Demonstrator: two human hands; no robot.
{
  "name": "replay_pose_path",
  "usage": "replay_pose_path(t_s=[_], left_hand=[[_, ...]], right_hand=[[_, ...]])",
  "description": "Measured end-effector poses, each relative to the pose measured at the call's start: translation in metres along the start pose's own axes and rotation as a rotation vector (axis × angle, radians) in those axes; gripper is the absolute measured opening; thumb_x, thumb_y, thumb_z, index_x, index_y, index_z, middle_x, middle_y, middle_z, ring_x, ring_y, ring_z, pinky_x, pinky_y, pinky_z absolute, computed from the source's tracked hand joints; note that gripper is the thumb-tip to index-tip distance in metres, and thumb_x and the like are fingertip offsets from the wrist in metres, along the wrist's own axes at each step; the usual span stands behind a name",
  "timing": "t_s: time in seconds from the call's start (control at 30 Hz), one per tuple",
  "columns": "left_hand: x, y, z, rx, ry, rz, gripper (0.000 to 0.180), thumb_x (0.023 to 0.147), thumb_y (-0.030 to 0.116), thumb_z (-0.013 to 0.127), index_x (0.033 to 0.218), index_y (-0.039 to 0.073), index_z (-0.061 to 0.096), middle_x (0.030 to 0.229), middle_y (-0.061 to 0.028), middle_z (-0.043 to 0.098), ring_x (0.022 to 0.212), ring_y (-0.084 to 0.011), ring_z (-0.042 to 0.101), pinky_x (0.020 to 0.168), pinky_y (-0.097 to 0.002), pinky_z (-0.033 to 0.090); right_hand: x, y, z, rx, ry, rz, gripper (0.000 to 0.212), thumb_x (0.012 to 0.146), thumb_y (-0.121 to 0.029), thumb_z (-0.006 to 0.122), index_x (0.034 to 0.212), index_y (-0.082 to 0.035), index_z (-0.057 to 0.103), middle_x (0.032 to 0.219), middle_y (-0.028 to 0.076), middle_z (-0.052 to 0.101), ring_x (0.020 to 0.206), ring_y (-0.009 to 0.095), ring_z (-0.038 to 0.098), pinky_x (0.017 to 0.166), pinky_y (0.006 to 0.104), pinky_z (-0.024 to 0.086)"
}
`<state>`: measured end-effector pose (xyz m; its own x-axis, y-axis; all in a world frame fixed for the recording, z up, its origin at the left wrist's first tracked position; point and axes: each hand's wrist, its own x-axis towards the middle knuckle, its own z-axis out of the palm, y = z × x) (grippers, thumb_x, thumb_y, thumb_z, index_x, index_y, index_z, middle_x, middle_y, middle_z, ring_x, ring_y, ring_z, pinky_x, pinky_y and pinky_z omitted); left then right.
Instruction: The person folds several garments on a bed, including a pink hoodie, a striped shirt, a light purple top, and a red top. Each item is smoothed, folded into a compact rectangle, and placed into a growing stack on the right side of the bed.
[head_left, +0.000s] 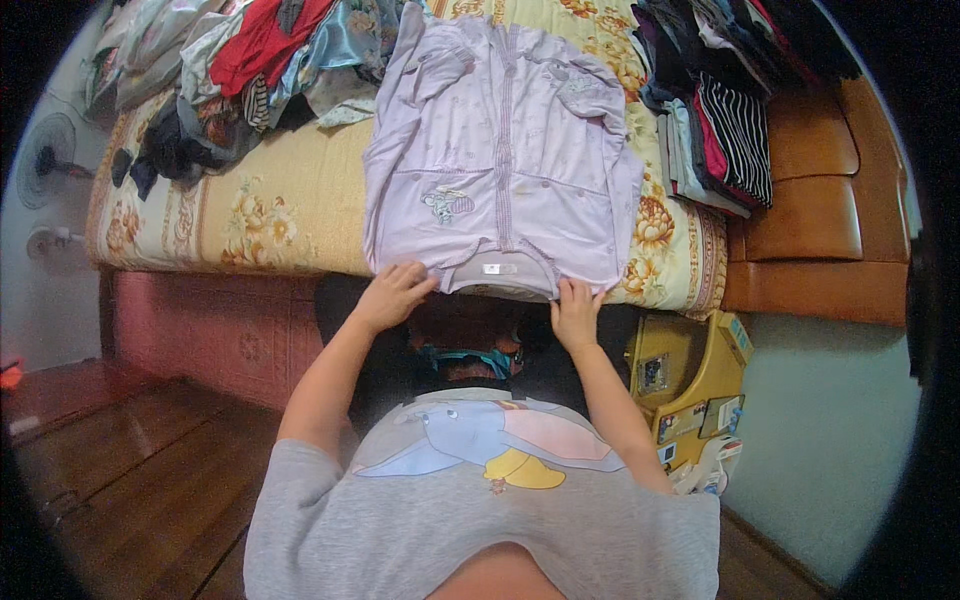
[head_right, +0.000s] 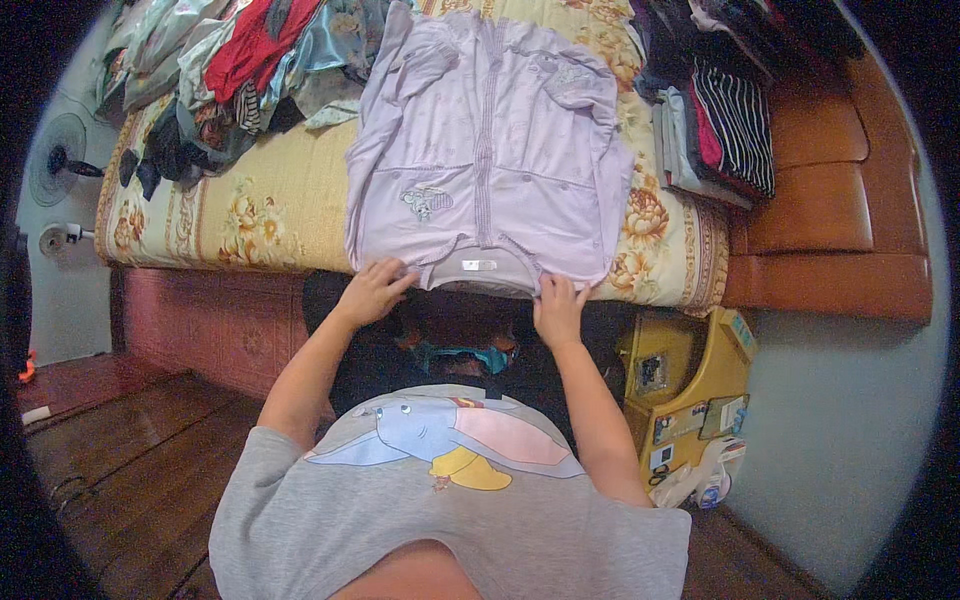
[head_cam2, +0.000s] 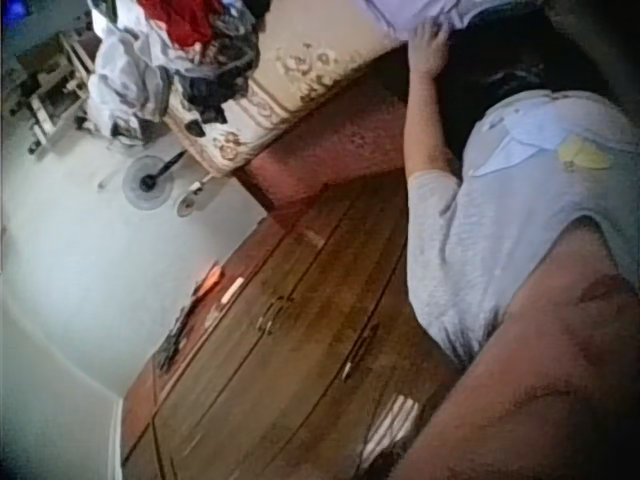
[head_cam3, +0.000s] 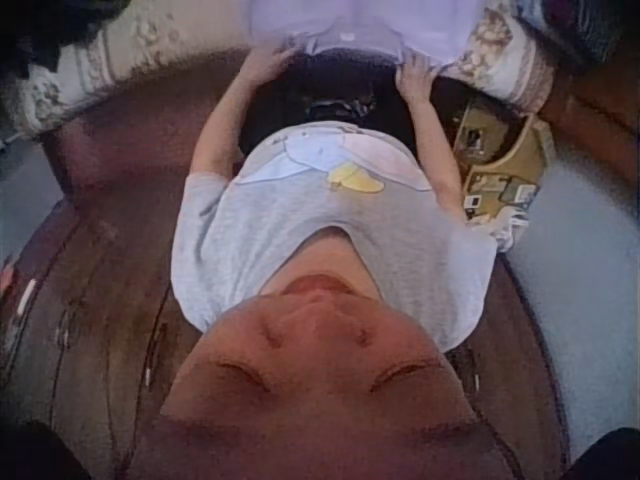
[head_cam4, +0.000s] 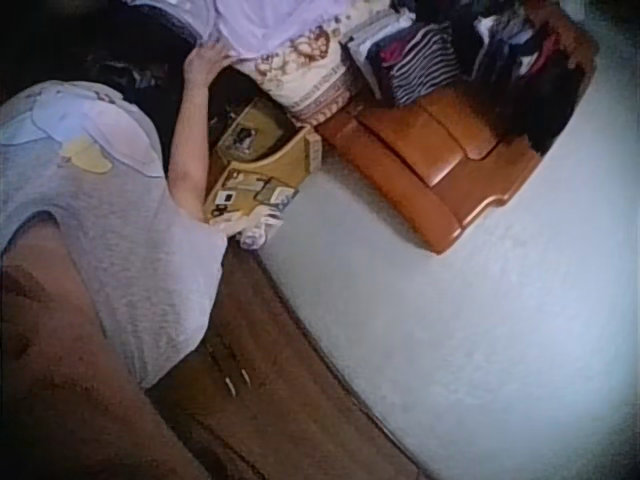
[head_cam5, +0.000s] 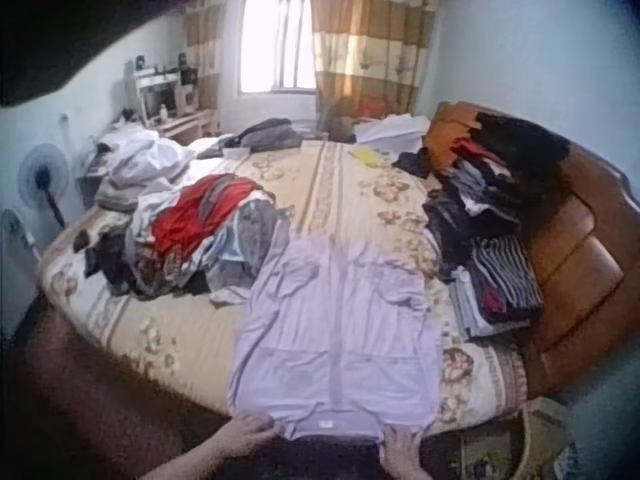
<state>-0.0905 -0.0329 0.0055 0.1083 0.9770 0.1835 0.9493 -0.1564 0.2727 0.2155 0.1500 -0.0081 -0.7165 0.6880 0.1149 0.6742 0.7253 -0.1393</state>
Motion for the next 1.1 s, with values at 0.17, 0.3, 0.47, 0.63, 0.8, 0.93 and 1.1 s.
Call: replay_pose_path(t_s=[0.17,0.3,0.47,0.63,0.8,0.93,1.1], left_hand=[[0.012,-0.003,0.028,0.106,0.013,0.12,0.025,0.075,0.018,0.049,0.098,0.012,0.054,0.088,-0.0055,0.051,0.085,-0.0213,0.052,0.072,-0.034,0.041],[0.009,-0.003,0.032,-0.031,-0.007,0.093,0.023,0.072,0.016,0.052,0.094,0.009,0.053,0.084,-0.0056,0.052,0.08,-0.0221,0.053,0.068,-0.0342,0.042],[0.013,-0.02,0.011,-0.078,0.339,-0.277,0.036,0.07,0.014,0.062,0.104,0.006,0.053,0.094,-0.0129,0.052,0.085,-0.0304,0.052,0.073,-0.04,0.042],[0.056,-0.059,-0.016,-0.126,0.705,-0.784,0.071,0.067,0.016,0.07,0.128,0.005,0.037,0.121,-0.019,0.042,0.112,-0.0367,0.041,0.093,-0.0421,0.032],[0.086,-0.12,-0.031,-0.218,0.51,-0.638,0.075,0.064,0.018,0.073,0.128,0.005,0.037,0.118,-0.0173,0.046,0.112,-0.0333,0.042,0.095,-0.0425,0.03],[0.103,-0.15,-0.047,-0.346,0.257,-0.705,0.048,0.065,0.019,0.071,0.109,0.008,0.055,0.105,-0.0128,0.054,0.104,-0.0289,0.048,0.09,-0.041,0.033],[0.102,-0.171,-0.027,-0.495,0.501,-0.737,0.03,0.067,0.019,0.069,0.093,0.007,0.059,0.095,-0.0117,0.057,0.093,-0.0296,0.053,0.083,-0.0387,0.037]], right_hand=[[0.0,-0.013,0.011,0.123,-0.053,-0.035,0.043,0.076,-0.017,0.062,0.112,-0.001,0.045,0.1,0.014,0.05,0.103,0.032,0.046,0.098,0.058,0.022],[0.018,-0.042,-0.012,0.127,0.175,-0.052,0.042,0.076,-0.014,0.062,0.112,-0.002,0.045,0.108,0.015,0.045,0.105,0.035,0.042,0.096,0.0586,0.023],[0.085,-0.109,-0.035,0.216,0.122,-0.214,0.021,0.073,-0.012,0.062,0.093,-0.009,0.058,0.104,0.012,0.048,0.106,0.031,0.044,0.095,0.054,0.03],[0.174,-0.119,0.01,0.738,-0.141,-0.031,0.023,0.078,-0.008,0.056,0.101,-0.004,0.057,0.089,0.013,0.058,0.084,0.031,0.058,0.075,0.0388,0.047],[0.309,-0.133,0.023,1.747,-0.536,0.594,0.025,0.083,-0.01,0.054,0.101,0.007,0.053,0.085,0.014,0.06,0.075,0.022,0.062,0.061,0.0274,0.052],[0.396,-0.146,0.054,1.713,-0.416,0.788,0.026,0.083,-0.015,0.058,0.098,0.005,0.052,0.084,0.012,0.059,0.072,0.021,0.06,0.062,0.0292,0.052],[0.443,-0.178,0.059,1.355,-0.391,0.759,0.028,0.081,-0.03,0.063,0.085,-0.004,0.054,0.072,0.006,0.056,0.06,0.015,0.054,0.05,0.0261,0.048]])
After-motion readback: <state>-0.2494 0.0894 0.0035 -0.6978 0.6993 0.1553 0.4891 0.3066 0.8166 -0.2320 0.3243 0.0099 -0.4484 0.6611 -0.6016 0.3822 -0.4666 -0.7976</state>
